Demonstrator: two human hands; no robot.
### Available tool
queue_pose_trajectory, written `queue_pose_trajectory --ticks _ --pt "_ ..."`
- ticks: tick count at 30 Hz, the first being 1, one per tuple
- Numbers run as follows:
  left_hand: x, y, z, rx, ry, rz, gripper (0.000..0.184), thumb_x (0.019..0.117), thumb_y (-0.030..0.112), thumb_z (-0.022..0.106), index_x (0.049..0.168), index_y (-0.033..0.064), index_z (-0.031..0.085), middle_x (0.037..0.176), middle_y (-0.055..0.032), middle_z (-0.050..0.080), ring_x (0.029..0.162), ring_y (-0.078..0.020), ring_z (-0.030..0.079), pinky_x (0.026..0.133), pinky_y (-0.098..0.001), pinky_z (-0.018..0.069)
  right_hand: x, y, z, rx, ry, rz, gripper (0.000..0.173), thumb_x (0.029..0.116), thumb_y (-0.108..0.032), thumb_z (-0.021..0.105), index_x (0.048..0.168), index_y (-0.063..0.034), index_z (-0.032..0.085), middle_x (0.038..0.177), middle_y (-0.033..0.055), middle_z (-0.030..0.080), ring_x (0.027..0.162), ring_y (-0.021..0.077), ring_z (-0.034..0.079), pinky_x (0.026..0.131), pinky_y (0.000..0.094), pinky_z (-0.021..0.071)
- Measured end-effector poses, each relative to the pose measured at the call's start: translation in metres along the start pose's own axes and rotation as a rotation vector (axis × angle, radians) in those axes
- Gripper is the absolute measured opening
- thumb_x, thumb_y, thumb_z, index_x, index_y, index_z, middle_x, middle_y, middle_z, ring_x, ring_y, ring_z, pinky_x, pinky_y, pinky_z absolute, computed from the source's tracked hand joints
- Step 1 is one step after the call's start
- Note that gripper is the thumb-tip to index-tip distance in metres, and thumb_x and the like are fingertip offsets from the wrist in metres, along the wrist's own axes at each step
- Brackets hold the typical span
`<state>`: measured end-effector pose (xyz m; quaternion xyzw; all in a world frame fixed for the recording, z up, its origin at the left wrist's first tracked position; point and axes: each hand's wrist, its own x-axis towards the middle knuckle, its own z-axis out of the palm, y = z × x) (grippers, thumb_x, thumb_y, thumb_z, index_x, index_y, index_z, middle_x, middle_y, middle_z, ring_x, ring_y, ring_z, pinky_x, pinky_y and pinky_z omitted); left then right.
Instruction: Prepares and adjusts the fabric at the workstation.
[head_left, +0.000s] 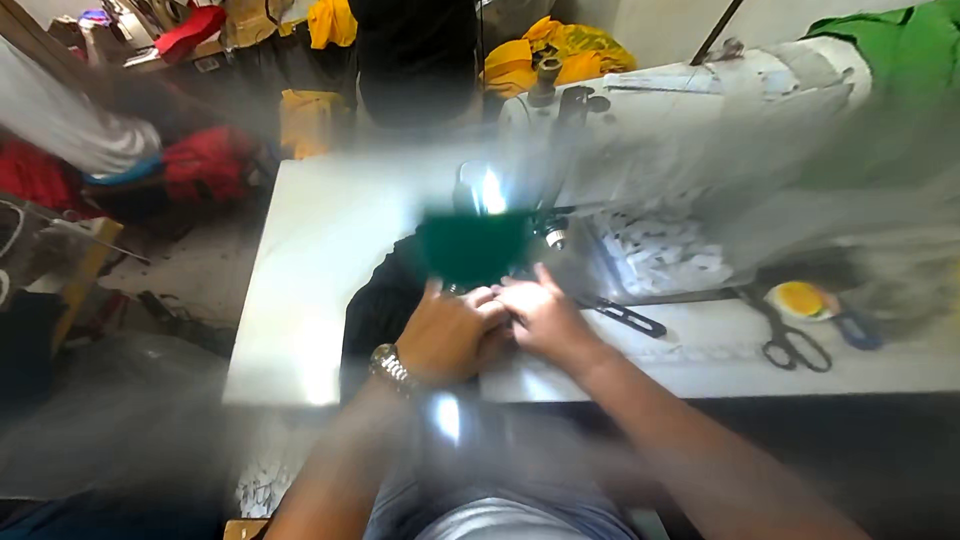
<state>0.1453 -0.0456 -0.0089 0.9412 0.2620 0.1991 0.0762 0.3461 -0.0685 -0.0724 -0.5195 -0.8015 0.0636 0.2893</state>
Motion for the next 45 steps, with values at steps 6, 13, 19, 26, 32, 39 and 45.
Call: queue_pose_trajectory --ticks 6,13,19,26,32,39,45 --pt "-0.001 0.003 0.044 -0.006 -0.034 -0.339 0.044 0.1089 0.041 0.038 0.138 0.0239 0.066 0.141 0.002 0.065 0.144 -0.0259 0.048 0.121 -0.0712 0.0106 -0.053 -0.01 -0.004 0.031 0.15 -0.164 0.025 0.0949 -0.006 0.053 0.095 0.0053 0.075 0.112 0.0192 0.075 0.115 0.0347 0.07 0.113 0.0583 0.0434" --pt "-0.016 0.022 0.069 0.154 0.006 -0.511 0.049 0.108 0.046 0.035 0.142 0.024 0.063 0.148 -0.0007 0.059 0.147 -0.0295 0.043 0.12 -0.0717 0.0143 -0.073 0.008 -0.004 0.081 0.144 -0.16 0.029 0.0976 -0.011 0.051 0.103 0.0032 0.076 0.12 0.016 0.074 0.122 0.031 0.067 0.114 0.0535 0.0437" --pt "-0.01 0.014 0.066 0.135 -0.014 -0.545 0.05 0.1073 0.047 0.037 0.141 0.0221 0.064 0.15 0.0007 0.058 0.149 -0.0278 0.04 0.121 -0.0703 0.0121 -0.065 0.004 -0.002 0.056 0.132 -0.128 0.028 0.0966 -0.012 0.053 0.1 0.0028 0.077 0.12 0.016 0.074 0.121 0.0322 0.068 0.113 0.0545 0.0448" --pt "-0.008 0.01 0.063 0.128 -0.068 -0.536 0.048 0.108 0.043 0.034 0.149 0.0309 0.056 0.152 -0.0017 0.055 0.151 -0.0319 0.037 0.12 -0.0727 0.0082 -0.061 0.008 -0.004 0.015 0.221 -0.226 0.022 0.0936 0.0 0.052 0.098 0.0052 0.073 0.117 0.0195 0.073 0.119 0.0346 0.068 0.114 0.053 0.044" --pt "-0.005 0.011 0.065 0.154 -0.022 -0.561 0.048 0.1057 0.046 0.04 0.143 0.0253 0.063 0.149 -0.0002 0.059 0.148 -0.0295 0.041 0.12 -0.0716 0.0117 -0.059 0.019 -0.008 0.023 0.116 -0.227 0.025 0.0961 -0.009 0.052 0.085 0.002 0.071 0.113 0.0162 0.075 0.12 0.0313 0.068 0.114 0.0558 0.0431" --pt "-0.003 0.004 0.066 0.152 -0.03 -0.556 0.049 0.1059 0.046 0.041 0.145 0.0243 0.06 0.151 -0.0003 0.057 0.15 -0.0292 0.039 0.121 -0.0709 0.0113 -0.055 0.013 -0.006 0.005 0.09 -0.133 0.027 0.0974 -0.013 0.052 0.086 0.0011 0.072 0.112 0.0144 0.076 0.119 0.0302 0.069 0.113 0.0568 0.043" --pt "0.001 -0.006 0.063 0.141 -0.034 -0.543 0.049 0.1063 0.044 0.04 0.146 0.0233 0.059 0.152 -0.0013 0.056 0.151 -0.0301 0.037 0.12 -0.0717 0.0103 -0.048 0.008 0.0 0.004 0.105 -0.106 0.024 0.0962 -0.011 0.054 0.086 0.0022 0.071 0.111 0.0161 0.076 0.117 0.0322 0.07 0.112 0.0599 0.0433"
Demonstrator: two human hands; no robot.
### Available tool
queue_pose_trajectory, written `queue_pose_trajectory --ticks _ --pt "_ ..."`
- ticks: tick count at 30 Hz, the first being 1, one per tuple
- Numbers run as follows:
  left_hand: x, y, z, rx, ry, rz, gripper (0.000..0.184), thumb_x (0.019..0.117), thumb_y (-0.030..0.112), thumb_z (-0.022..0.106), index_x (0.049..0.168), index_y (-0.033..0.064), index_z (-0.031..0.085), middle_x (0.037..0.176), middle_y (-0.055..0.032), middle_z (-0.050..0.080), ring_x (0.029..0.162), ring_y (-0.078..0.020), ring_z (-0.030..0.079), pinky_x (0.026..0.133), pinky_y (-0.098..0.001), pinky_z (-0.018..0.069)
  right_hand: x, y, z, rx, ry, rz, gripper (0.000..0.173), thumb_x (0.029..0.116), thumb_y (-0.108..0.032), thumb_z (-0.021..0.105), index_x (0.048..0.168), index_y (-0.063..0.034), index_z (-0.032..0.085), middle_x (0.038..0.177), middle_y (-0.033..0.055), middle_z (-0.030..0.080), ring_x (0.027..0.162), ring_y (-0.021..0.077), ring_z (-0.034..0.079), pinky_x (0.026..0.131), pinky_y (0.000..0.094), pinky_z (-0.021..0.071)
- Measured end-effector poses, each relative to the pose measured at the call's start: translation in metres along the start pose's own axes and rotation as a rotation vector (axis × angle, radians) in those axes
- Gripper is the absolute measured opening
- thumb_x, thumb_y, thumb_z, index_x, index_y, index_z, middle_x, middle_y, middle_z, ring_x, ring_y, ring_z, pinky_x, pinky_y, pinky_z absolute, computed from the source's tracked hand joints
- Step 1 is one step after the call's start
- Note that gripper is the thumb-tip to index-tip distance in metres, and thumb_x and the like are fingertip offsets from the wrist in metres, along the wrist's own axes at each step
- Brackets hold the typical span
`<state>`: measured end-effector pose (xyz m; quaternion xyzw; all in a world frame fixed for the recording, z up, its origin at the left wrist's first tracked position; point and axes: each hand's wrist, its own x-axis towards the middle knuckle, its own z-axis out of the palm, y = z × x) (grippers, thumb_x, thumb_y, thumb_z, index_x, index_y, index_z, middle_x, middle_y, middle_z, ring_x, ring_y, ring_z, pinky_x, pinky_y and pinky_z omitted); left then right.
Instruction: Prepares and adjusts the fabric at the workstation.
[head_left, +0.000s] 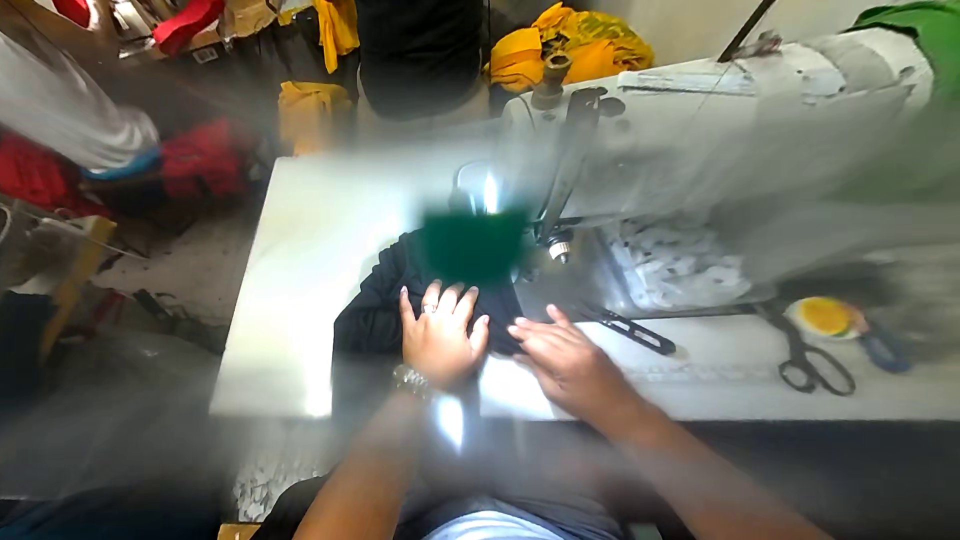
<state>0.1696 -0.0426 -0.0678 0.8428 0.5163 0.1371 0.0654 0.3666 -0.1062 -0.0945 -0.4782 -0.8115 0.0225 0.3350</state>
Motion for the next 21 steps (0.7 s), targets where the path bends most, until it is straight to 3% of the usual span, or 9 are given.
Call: queue_pose_trajectory --ticks 2,8,21 --pt "0.003 -0.002 0.002 0.008 -0.015 -0.012 0.05 0.1051 0.046 0.039 0.146 0.0272 0.059 0.151 0.0022 0.057 0.151 -0.0279 0.038 0.121 -0.0713 0.0096 0.001 -0.001 0.002 -0.001 0.0 0.012 0.023 0.0967 -0.01 0.055 0.088 0.0024 0.072 0.112 0.0159 0.075 0.118 0.032 0.069 0.112 0.0595 0.0434" --pt "0.015 -0.008 0.001 0.041 -0.049 -0.008 0.05 0.1062 0.046 0.036 0.148 0.0277 0.057 0.151 0.0019 0.056 0.15 -0.0283 0.038 0.121 -0.0714 0.0063 0.011 0.003 0.005 -0.011 -0.025 0.038 0.023 0.0983 -0.011 0.056 0.097 0.0029 0.074 0.115 0.0153 0.075 0.121 0.0322 0.068 0.113 0.061 0.0418" --pt "0.021 -0.012 0.001 0.044 -0.089 -0.001 0.051 0.107 0.047 0.033 0.15 0.0293 0.055 0.153 0.0033 0.054 0.148 -0.0259 0.041 0.122 -0.0706 0.0047 0.016 0.0 0.005 -0.056 -0.034 0.088 0.022 0.0976 -0.011 0.058 0.1 0.0028 0.075 0.117 0.015 0.075 0.121 0.0327 0.068 0.112 0.0618 0.042"
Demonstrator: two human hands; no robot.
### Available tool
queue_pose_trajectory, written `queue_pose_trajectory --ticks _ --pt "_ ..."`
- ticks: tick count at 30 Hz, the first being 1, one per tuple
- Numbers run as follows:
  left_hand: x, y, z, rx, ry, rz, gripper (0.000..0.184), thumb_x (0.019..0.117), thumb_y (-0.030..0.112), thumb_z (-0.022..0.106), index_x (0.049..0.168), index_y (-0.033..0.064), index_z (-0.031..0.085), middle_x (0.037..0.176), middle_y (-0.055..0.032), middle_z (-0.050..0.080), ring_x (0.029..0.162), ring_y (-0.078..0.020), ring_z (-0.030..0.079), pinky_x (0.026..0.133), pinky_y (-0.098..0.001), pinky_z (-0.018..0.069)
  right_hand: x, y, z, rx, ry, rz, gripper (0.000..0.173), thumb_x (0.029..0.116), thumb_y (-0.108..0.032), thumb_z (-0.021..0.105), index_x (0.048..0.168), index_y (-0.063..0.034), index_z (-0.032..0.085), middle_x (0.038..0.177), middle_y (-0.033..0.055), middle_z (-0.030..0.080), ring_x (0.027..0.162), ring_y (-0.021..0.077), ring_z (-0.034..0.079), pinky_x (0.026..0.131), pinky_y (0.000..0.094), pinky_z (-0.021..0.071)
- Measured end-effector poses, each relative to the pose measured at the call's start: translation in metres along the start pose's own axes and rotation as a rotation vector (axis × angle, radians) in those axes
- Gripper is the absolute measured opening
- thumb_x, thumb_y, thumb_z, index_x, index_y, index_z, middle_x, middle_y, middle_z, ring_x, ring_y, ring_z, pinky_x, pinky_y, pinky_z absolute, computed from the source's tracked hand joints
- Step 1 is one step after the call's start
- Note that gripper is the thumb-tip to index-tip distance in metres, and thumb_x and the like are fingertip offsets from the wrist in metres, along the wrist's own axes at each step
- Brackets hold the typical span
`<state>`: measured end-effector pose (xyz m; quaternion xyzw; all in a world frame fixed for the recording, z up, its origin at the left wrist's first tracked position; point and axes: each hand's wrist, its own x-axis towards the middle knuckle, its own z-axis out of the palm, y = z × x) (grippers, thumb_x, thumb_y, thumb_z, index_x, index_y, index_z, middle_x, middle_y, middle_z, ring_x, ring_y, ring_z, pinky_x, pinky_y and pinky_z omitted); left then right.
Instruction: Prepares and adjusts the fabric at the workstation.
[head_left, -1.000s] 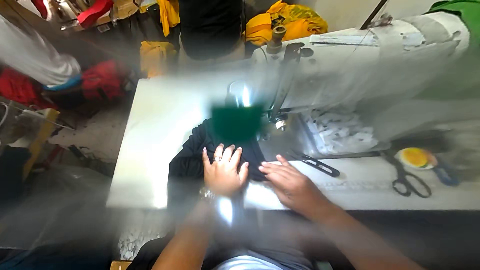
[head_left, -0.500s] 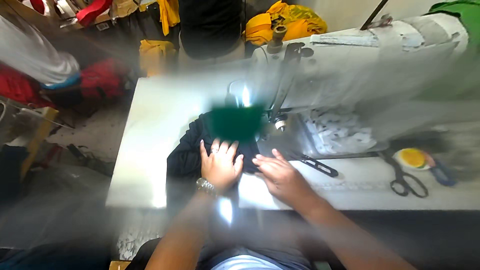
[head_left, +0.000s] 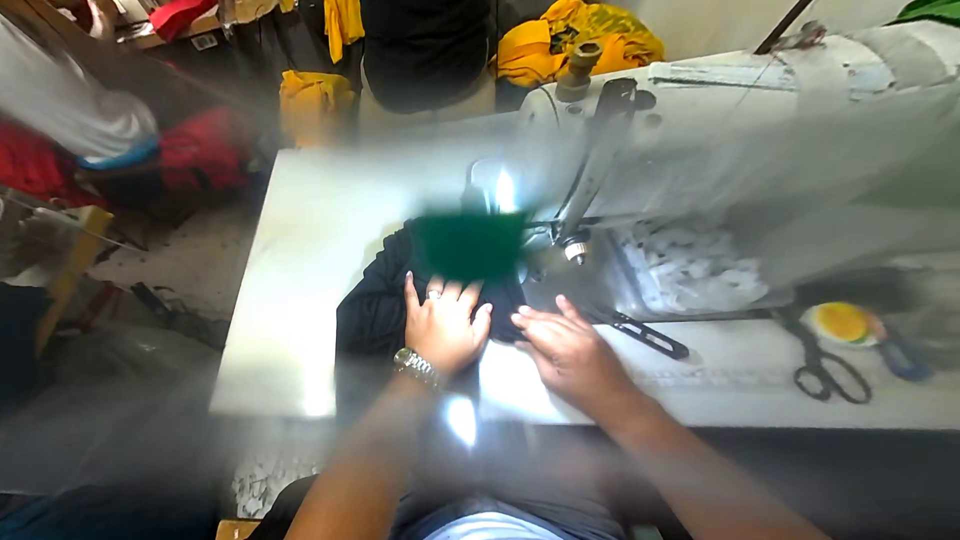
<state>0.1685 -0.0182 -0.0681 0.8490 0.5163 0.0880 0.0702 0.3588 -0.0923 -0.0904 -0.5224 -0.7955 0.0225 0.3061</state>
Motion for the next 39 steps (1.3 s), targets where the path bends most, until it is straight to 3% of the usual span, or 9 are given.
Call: queue_pose_trajectory --ticks 8,11,14,16,19,22,25,27,39 --pt "0.023 -0.014 0.0 0.025 -0.009 -0.021 0.05 0.1072 0.049 0.033 0.145 0.0309 0.061 0.152 0.0043 0.056 0.15 -0.0273 0.04 0.123 -0.0696 0.0027 0.028 0.009 0.008 0.006 -0.023 0.029 0.021 0.0984 -0.006 0.061 0.111 0.0058 0.072 0.121 0.0183 0.073 0.122 0.0338 0.067 0.115 0.0607 0.0388" --pt "0.019 -0.022 -0.004 -0.006 0.166 0.097 0.041 0.105 0.045 0.046 0.117 0.0187 0.076 0.129 -0.0029 0.071 0.142 -0.0342 0.049 0.12 -0.0738 0.0064 0.031 0.007 0.008 0.007 -0.036 0.034 0.022 0.099 -0.006 0.061 0.113 0.0065 0.072 0.121 0.0187 0.073 0.123 0.0339 0.067 0.116 0.0602 0.0378" --pt "0.003 -0.029 -0.01 -0.018 0.433 0.356 0.03 0.1011 0.036 0.057 0.092 0.0143 0.076 0.103 -0.0028 0.077 0.125 -0.0342 0.063 0.115 -0.0796 0.0095 0.032 0.007 0.007 0.028 -0.045 0.062 0.022 0.0992 -0.004 0.058 0.114 0.0057 0.072 0.121 0.0178 0.073 0.123 0.0335 0.066 0.117 0.061 0.0362" --pt "-0.016 -0.02 -0.027 -0.121 0.388 0.49 0.027 0.0998 0.027 0.057 0.088 0.0114 0.075 0.096 -0.0031 0.076 0.123 -0.0303 0.064 0.12 -0.0742 0.0126 0.034 0.005 0.005 0.035 -0.06 0.067 0.024 0.0975 -0.003 0.055 0.112 0.0032 0.073 0.122 0.0169 0.073 0.124 0.0342 0.066 0.115 0.065 0.0356" --pt "-0.03 -0.002 -0.045 -0.234 0.275 0.629 0.02 0.093 0.021 0.061 0.08 0.0102 0.072 0.089 -0.0042 0.075 0.119 -0.0272 0.067 0.119 -0.062 0.0305 0.032 -0.005 0.005 0.057 -0.028 -0.023 0.023 0.0895 0.0 0.06 0.106 0.0016 0.075 0.117 0.02 0.074 0.12 0.0413 0.066 0.108 0.0744 0.0347" --pt "-0.024 0.006 -0.04 -0.335 0.218 0.549 0.023 0.0956 0.021 0.054 0.097 0.0088 0.074 0.107 -0.0058 0.075 0.127 -0.0267 0.062 0.116 -0.0631 0.0333 0.015 -0.024 0.006 0.062 0.058 -0.112 0.016 0.0871 -0.001 0.062 0.095 0.0047 0.074 0.1 0.0182 0.075 0.106 0.0377 0.072 0.113 0.0669 0.0382" --pt "-0.016 0.003 -0.021 -0.197 0.072 0.274 0.046 0.1088 0.039 0.035 0.141 0.0237 0.064 0.142 0.0033 0.064 0.143 -0.0243 0.05 0.121 -0.0715 0.0084 -0.011 -0.028 0.004 0.046 0.099 -0.129 0.024 0.0907 -0.004 0.052 0.093 0.0036 0.075 0.106 0.0174 0.076 0.111 0.0344 0.071 0.111 0.0615 0.043" --pt "-0.019 0.002 -0.01 -0.106 0.056 0.173 0.049 0.1095 0.044 0.032 0.143 0.0272 0.062 0.148 0.0027 0.06 0.144 -0.0274 0.048 0.12 -0.0734 0.0061 -0.025 -0.022 0.003 0.049 0.089 -0.1 0.028 0.0928 -0.005 0.05 0.1 0.0037 0.076 0.118 0.0173 0.074 0.121 0.034 0.067 0.113 0.059 0.042" --pt "-0.02 0.004 0.001 -0.015 0.068 0.1 0.049 0.1084 0.045 0.032 0.147 0.0281 0.058 0.15 0.0043 0.057 0.147 -0.0253 0.043 0.121 -0.0719 0.0073 -0.02 -0.015 0.004 0.062 0.065 -0.031 0.029 0.0916 -0.003 0.051 0.103 0.0022 0.077 0.121 0.0158 0.074 0.121 0.0327 0.068 0.112 0.058 0.0443"
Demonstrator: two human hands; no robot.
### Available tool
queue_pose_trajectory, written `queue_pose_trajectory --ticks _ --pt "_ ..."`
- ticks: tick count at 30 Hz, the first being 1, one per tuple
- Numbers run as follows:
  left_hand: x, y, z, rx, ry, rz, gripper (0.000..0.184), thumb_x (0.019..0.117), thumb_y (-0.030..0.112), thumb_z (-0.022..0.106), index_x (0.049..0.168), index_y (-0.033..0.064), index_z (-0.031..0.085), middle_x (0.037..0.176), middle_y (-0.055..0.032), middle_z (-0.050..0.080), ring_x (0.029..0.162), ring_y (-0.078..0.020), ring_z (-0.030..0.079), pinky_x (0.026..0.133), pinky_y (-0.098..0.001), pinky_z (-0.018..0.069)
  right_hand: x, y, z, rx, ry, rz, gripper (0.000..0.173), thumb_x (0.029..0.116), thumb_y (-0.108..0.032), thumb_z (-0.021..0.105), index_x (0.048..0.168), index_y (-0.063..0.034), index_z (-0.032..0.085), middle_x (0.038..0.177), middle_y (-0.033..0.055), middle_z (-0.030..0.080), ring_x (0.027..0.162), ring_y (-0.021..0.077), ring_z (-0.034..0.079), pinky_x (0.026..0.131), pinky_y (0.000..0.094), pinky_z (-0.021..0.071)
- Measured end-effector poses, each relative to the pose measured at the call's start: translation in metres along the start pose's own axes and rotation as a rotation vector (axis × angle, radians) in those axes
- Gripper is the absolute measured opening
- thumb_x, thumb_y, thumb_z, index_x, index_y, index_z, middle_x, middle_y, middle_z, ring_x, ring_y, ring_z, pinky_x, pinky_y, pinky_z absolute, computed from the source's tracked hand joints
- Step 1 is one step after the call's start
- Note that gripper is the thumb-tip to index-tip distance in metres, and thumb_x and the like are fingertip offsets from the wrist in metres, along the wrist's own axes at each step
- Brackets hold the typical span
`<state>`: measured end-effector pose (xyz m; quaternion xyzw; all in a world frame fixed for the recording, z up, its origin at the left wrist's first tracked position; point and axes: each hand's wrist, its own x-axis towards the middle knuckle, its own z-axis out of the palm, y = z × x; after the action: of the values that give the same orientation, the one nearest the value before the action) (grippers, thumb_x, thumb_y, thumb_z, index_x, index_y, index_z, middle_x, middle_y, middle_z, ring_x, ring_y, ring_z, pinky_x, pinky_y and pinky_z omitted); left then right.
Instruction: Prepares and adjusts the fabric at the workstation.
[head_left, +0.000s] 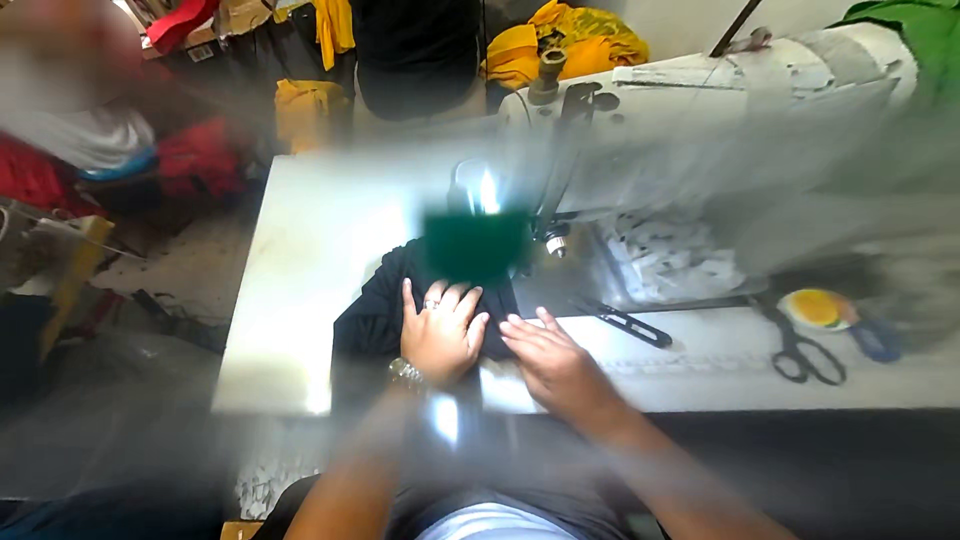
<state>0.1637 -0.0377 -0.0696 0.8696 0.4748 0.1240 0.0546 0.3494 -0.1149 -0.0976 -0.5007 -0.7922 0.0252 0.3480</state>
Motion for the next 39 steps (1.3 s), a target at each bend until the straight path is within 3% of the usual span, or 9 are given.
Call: queue_pose_trajectory --ticks 24,26,27,30,33,35,36,37,39 --pt "0.046 -0.026 0.002 0.055 -0.072 -0.044 0.051 0.1078 0.046 0.029 0.147 0.0313 0.058 0.155 0.0041 0.052 0.149 -0.0265 0.041 0.122 -0.0698 0.0029 0.045 0.017 0.01 0.047 -0.038 0.093 0.025 0.095 0.004 0.054 0.111 0.0074 0.074 0.125 0.0212 0.071 0.125 0.0373 0.065 0.114 0.0617 0.0392" --pt "0.046 -0.031 0.0 0.034 0.017 0.001 0.048 0.1069 0.045 0.036 0.133 0.0233 0.07 0.142 -0.0015 0.064 0.144 -0.0308 0.047 0.122 -0.0706 0.007 0.049 0.018 0.01 0.048 -0.044 0.097 0.025 0.0955 0.003 0.055 0.111 0.0072 0.074 0.125 0.0212 0.071 0.126 0.0373 0.065 0.115 0.0618 0.0386" --pt "0.043 -0.033 -0.002 0.023 0.096 0.057 0.045 0.1055 0.043 0.042 0.116 0.0162 0.076 0.126 -0.0063 0.072 0.135 -0.0344 0.055 0.121 -0.0724 0.0101 0.049 0.019 0.011 0.049 -0.043 0.095 0.025 0.0953 0.004 0.056 0.111 0.0071 0.074 0.125 0.0212 0.071 0.126 0.0371 0.065 0.115 0.0616 0.0386" --pt "0.029 -0.037 -0.013 -0.037 0.274 0.3 0.033 0.099 0.033 0.056 0.084 0.0096 0.074 0.094 -0.0073 0.075 0.114 -0.0337 0.067 0.12 -0.073 0.0131 0.049 0.021 0.011 0.047 -0.062 0.107 0.027 0.0933 0.006 0.054 0.111 0.0048 0.074 0.127 0.0194 0.071 0.128 0.0354 0.063 0.116 0.0624 0.0362" --pt "0.012 -0.021 -0.037 -0.213 0.255 0.478 0.02 0.0903 0.023 0.061 0.078 0.0108 0.071 0.099 -0.0033 0.077 0.117 -0.0258 0.068 0.11 -0.0588 0.0426 0.047 0.016 0.009 0.04 -0.082 0.109 0.027 0.0943 0.003 0.051 0.108 0.0038 0.075 0.124 0.0181 0.072 0.128 0.0361 0.063 0.116 0.0652 0.0334" --pt "0.009 -0.009 -0.045 -0.334 0.183 0.478 0.022 0.0915 0.022 0.057 0.087 0.0089 0.074 0.109 -0.0038 0.077 0.122 -0.0235 0.066 0.103 -0.0558 0.0473 0.037 0.004 0.006 0.046 -0.01 0.057 0.025 0.0942 0.002 0.05 0.098 0.0058 0.074 0.112 0.0194 0.075 0.12 0.0373 0.068 0.116 0.0648 0.036" --pt "0.007 -0.004 -0.042 -0.33 0.154 0.41 0.03 0.0957 0.024 0.05 0.102 0.0098 0.076 0.117 -0.003 0.076 0.126 -0.0222 0.064 0.109 -0.0598 0.041 0.03 -0.003 0.004 0.047 0.029 0.034 0.024 0.0945 0.0 0.049 0.094 0.0053 0.073 0.107 0.0182 0.076 0.116 0.0353 0.069 0.115 0.0633 0.0377" --pt "0.005 -0.001 -0.037 -0.286 0.109 0.311 0.038 0.1027 0.029 0.044 0.121 0.0131 0.074 0.127 -0.0026 0.073 0.132 -0.0225 0.06 0.119 -0.0663 0.025 0.02 -0.009 0.0 0.044 0.048 0.021 0.024 0.0938 -0.001 0.049 0.091 0.0047 0.073 0.107 0.0171 0.076 0.116 0.0336 0.07 0.115 0.0617 0.0391" --pt "0.002 -0.001 -0.019 -0.101 0.011 0.136 0.049 0.1095 0.044 0.032 0.142 0.0254 0.064 0.145 0.0003 0.063 0.143 -0.0269 0.049 0.121 -0.0729 0.0049 0.003 -0.009 -0.005 0.054 0.058 0.008 0.027 0.0934 -0.004 0.05 0.095 0.0047 0.075 0.115 0.0167 0.075 0.119 0.033 0.068 0.114 0.0606 0.04"
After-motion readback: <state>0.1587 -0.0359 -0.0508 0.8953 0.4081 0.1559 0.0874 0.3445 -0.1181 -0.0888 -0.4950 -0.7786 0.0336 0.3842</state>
